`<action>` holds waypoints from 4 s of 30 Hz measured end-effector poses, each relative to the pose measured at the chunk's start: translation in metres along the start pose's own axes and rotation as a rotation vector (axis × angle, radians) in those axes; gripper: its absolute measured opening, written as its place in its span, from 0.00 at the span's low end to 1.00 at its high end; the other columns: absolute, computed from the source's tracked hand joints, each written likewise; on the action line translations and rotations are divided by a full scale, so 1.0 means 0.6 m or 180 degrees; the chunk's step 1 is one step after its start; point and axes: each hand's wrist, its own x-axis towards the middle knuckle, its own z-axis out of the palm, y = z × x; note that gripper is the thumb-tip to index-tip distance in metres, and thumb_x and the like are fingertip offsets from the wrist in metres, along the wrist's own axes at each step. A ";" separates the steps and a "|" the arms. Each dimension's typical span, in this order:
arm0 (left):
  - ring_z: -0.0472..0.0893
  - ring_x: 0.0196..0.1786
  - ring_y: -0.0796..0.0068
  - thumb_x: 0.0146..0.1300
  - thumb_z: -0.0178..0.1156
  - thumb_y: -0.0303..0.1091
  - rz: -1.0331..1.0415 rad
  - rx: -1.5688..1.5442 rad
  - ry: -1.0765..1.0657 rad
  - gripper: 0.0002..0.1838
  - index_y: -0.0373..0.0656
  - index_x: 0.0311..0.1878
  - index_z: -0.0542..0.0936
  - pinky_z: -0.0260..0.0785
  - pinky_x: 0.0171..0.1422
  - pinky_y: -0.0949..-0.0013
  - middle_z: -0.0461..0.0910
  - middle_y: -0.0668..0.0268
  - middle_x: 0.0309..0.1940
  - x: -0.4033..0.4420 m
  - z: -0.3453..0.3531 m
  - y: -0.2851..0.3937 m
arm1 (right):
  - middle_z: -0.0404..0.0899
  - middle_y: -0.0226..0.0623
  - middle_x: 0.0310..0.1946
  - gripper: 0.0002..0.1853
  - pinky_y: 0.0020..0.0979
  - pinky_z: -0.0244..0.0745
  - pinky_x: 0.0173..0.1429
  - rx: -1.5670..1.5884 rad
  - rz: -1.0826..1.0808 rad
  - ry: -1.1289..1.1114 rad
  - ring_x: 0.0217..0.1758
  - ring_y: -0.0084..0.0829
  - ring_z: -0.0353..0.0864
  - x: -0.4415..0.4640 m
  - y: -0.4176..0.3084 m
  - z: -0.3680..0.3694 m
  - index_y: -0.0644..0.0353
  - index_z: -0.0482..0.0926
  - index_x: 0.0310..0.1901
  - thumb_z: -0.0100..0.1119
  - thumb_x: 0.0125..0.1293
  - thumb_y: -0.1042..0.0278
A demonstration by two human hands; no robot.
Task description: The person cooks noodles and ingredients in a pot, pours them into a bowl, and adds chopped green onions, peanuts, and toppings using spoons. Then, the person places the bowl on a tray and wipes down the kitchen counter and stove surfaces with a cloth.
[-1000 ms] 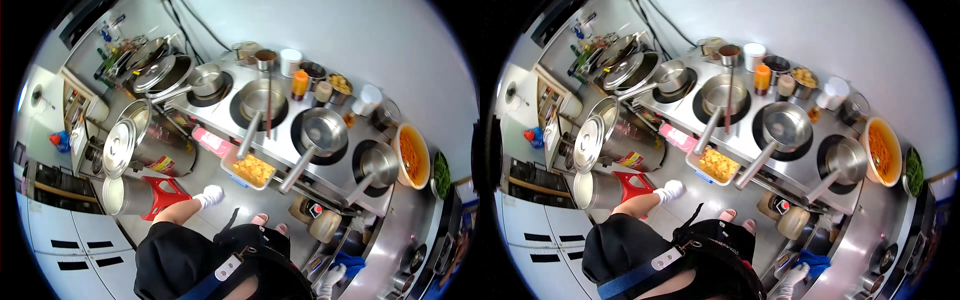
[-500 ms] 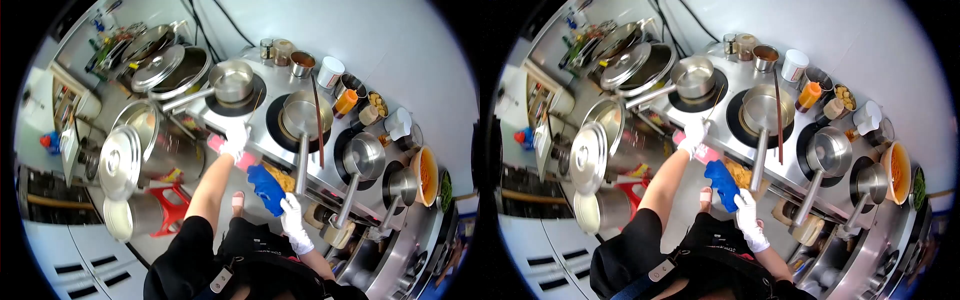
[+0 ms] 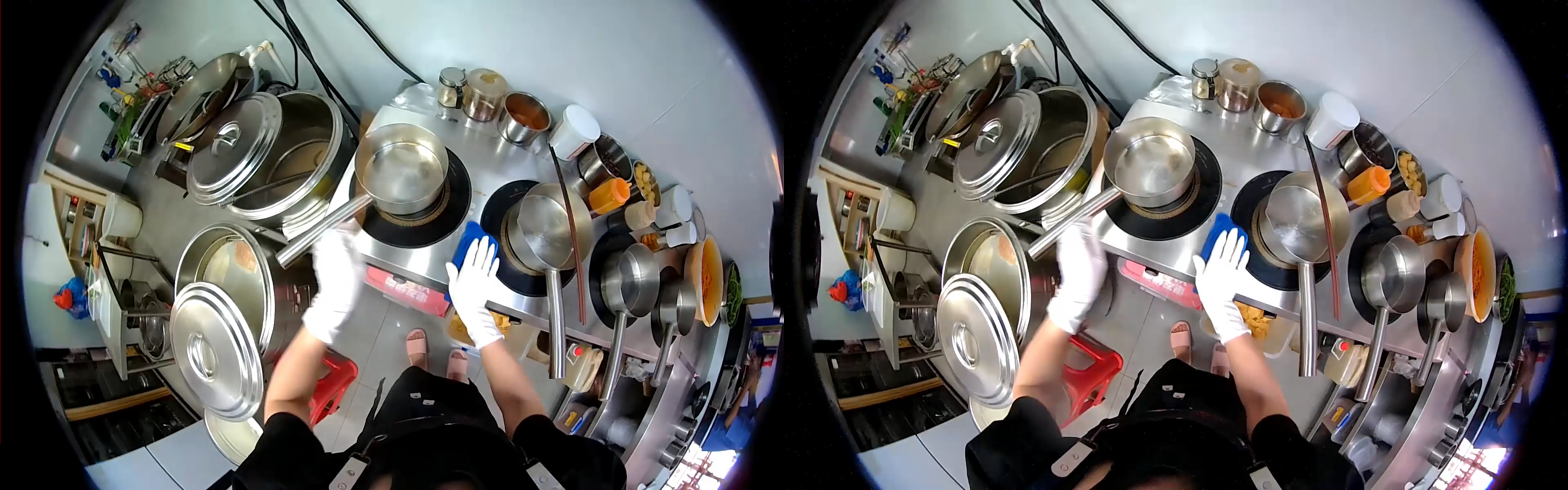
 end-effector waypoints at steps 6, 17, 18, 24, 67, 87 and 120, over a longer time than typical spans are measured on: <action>0.81 0.31 0.42 0.69 0.52 0.32 -0.1056 0.0845 -0.1195 0.09 0.35 0.41 0.69 0.73 0.32 0.47 0.78 0.41 0.23 0.010 -0.010 -0.195 | 0.48 0.57 0.75 0.42 0.52 0.38 0.78 0.0095 0.0553 0.0599 0.78 0.55 0.44 0.203 -0.007 0.040 0.73 0.52 0.72 0.51 0.68 0.48; 0.80 0.21 0.63 0.71 0.38 0.35 -0.3728 -0.2518 -0.2853 0.19 0.30 0.41 0.76 0.75 0.24 0.67 0.82 0.52 0.28 0.056 0.001 -0.147 | 0.52 0.50 0.75 0.35 0.43 0.45 0.79 0.0039 -0.1092 -0.0136 0.77 0.47 0.51 0.288 0.003 0.059 0.65 0.57 0.72 0.51 0.66 0.58; 0.77 0.19 0.68 0.70 0.38 0.35 -0.3639 -0.2461 -0.2868 0.19 0.31 0.40 0.76 0.73 0.22 0.69 0.81 0.55 0.27 0.059 -0.003 -0.119 | 0.52 0.50 0.75 0.35 0.43 0.45 0.79 0.0030 -0.1083 -0.0234 0.77 0.47 0.52 0.269 -0.002 0.045 0.65 0.57 0.72 0.50 0.66 0.58; 0.74 0.16 0.70 0.77 0.36 0.38 -0.3641 -0.2011 -0.2257 0.15 0.38 0.51 0.69 0.70 0.20 0.70 0.78 0.59 0.23 0.013 0.021 -0.051 | 0.51 0.48 0.75 0.36 0.47 0.41 0.79 0.0168 -0.1027 -0.0433 0.78 0.46 0.50 0.144 -0.023 0.024 0.64 0.58 0.72 0.52 0.64 0.58; 0.75 0.18 0.71 0.77 0.42 0.42 -0.4362 -0.1171 0.0014 0.17 0.35 0.51 0.71 0.69 0.20 0.72 0.78 0.56 0.23 0.098 -0.268 0.058 | 0.75 0.40 0.60 0.21 0.41 0.58 0.74 0.0789 -0.3993 0.0012 0.65 0.41 0.70 0.376 -0.290 0.147 0.61 0.78 0.56 0.52 0.61 0.65; 0.77 0.19 0.73 0.78 0.42 0.40 -0.3898 -0.2053 -0.1138 0.08 0.48 0.44 0.63 0.68 0.20 0.73 0.79 0.57 0.25 0.041 -0.163 0.014 | 0.56 0.44 0.74 0.31 0.53 0.34 0.78 -0.0717 0.0087 0.0193 0.79 0.43 0.47 0.438 -0.017 0.081 0.61 0.63 0.70 0.42 0.71 0.51; 0.75 0.17 0.69 0.77 0.37 0.36 -0.3637 -0.2439 -0.2264 0.09 0.41 0.44 0.64 0.70 0.20 0.68 0.78 0.56 0.23 -0.040 0.020 -0.035 | 0.56 0.54 0.73 0.34 0.46 0.46 0.78 0.0193 0.0145 0.0426 0.77 0.49 0.53 0.171 0.004 0.032 0.69 0.60 0.69 0.50 0.67 0.57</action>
